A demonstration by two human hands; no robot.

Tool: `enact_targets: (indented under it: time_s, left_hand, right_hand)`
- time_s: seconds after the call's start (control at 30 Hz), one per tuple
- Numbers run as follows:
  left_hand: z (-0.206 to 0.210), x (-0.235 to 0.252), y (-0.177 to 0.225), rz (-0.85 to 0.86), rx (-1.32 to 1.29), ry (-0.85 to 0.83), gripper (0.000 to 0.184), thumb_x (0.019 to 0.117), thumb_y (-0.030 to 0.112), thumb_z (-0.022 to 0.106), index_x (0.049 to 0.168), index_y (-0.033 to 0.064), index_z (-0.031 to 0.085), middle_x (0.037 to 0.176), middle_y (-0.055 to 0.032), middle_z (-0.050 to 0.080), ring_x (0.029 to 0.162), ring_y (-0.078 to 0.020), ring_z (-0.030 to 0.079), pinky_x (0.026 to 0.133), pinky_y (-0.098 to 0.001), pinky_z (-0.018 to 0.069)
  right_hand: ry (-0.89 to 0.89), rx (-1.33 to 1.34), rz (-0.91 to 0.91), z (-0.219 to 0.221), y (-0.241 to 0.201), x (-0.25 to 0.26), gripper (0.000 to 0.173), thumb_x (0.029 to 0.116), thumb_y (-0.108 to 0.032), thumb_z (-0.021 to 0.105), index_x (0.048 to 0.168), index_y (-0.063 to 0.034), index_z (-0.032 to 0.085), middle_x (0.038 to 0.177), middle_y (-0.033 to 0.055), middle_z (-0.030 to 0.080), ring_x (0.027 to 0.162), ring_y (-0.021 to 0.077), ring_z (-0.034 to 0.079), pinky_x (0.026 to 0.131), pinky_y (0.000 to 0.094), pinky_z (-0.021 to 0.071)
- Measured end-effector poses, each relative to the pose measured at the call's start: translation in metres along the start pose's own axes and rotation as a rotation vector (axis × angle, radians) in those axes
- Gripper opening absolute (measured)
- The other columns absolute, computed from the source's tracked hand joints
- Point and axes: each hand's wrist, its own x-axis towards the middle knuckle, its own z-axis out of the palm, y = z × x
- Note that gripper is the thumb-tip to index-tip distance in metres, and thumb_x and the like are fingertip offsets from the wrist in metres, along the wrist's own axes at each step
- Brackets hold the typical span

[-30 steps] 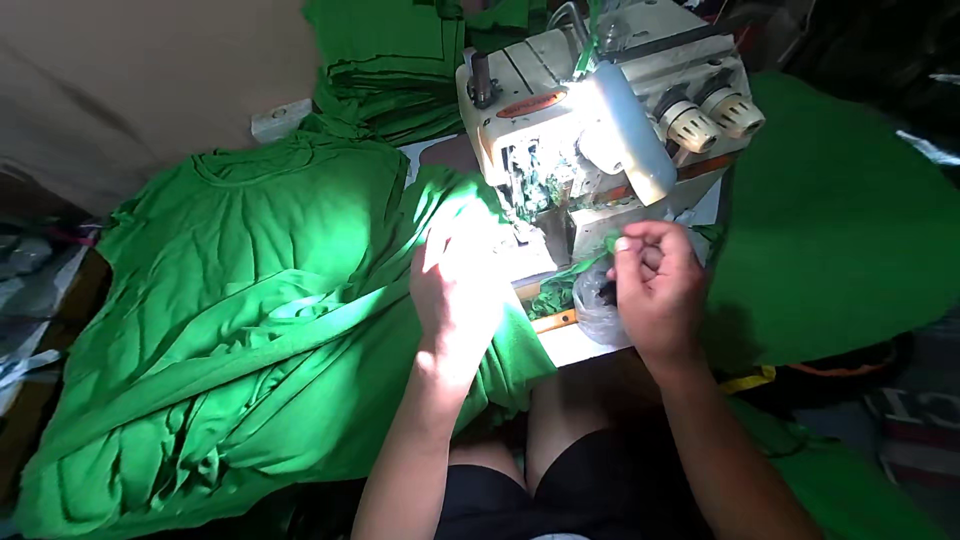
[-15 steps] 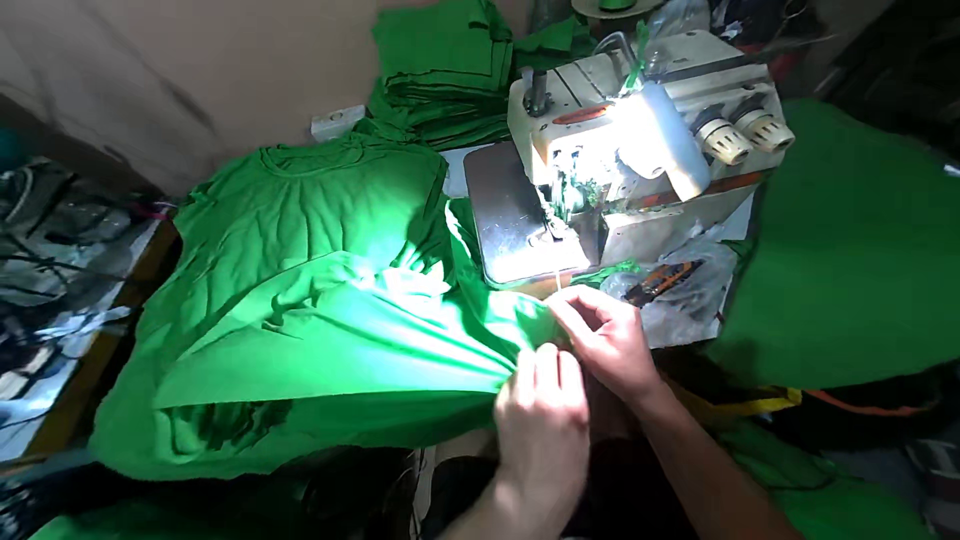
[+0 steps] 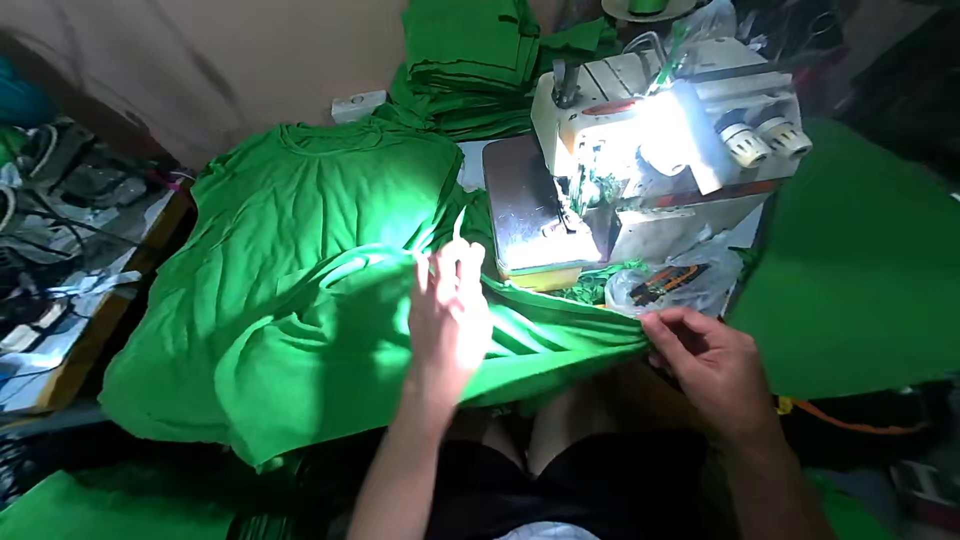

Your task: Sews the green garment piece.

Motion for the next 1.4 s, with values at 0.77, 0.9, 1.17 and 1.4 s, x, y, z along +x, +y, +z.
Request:
enact_targets:
  time_s: [0.77,0.9,1.17,1.4]
  left_hand:
    - [-0.023,0.041,-0.055,0.428,-0.254,-0.045,0.011,0.0899,0.008,0.067,0.093,0.0049,0.077,0.122,-0.0159,0.07,0.132,-0.0395,0.053,0.111,-0.0547,0.0386]
    - [-0.021,0.045,-0.033,0.52,-0.296,-0.111,0.013,0.0901,0.007,0.065,0.094,0.0054,0.077,0.115,-0.0121,0.072,0.128,-0.0333,0.058,0.11,-0.0498,0.0413]
    - [-0.027,0.056,-0.008,0.583,-0.245,-0.2,0.013,0.0911,0.008,0.065,0.096,0.002,0.076,0.114,-0.0148,0.071,0.124,-0.032,0.061,0.111,-0.0514,0.043]
    - [-0.017,0.066,-0.002,0.545,-0.372,-0.237,0.014,0.0939,0.01,0.063,0.094,-0.0001,0.074,0.097,-0.0117,0.072,0.098,-0.0199,0.069,0.094,-0.0357,0.0543]
  right_hand:
    - [-0.261,-0.371,-0.003,-0.032,0.009,-0.077,0.035,0.0924,-0.024,0.066,0.112,0.0052,0.067,0.099,0.0182,0.069,0.073,0.0227,0.069,0.063,0.0363,0.0596]
    - [-0.114,-0.169,-0.172,0.003,-0.009,-0.041,0.039,0.0963,-0.028,0.065,0.117,0.005,0.066,0.104,0.0152,0.07,0.079,0.0118,0.068,0.069,0.0246,0.0578]
    - [-0.276,0.641,0.201,0.075,-0.049,0.017,0.017,0.1022,-0.006,0.055,0.112,0.0043,0.064,0.101,0.0042,0.068,0.094,0.0039,0.065,0.089,0.0236,0.0549]
    - [-0.042,0.453,0.032,0.071,-0.036,0.014,0.013,0.0906,-0.012,0.071,0.096,-0.0006,0.073,0.089,0.0007,0.073,0.079,-0.0004,0.068,0.071,0.0163,0.0573]
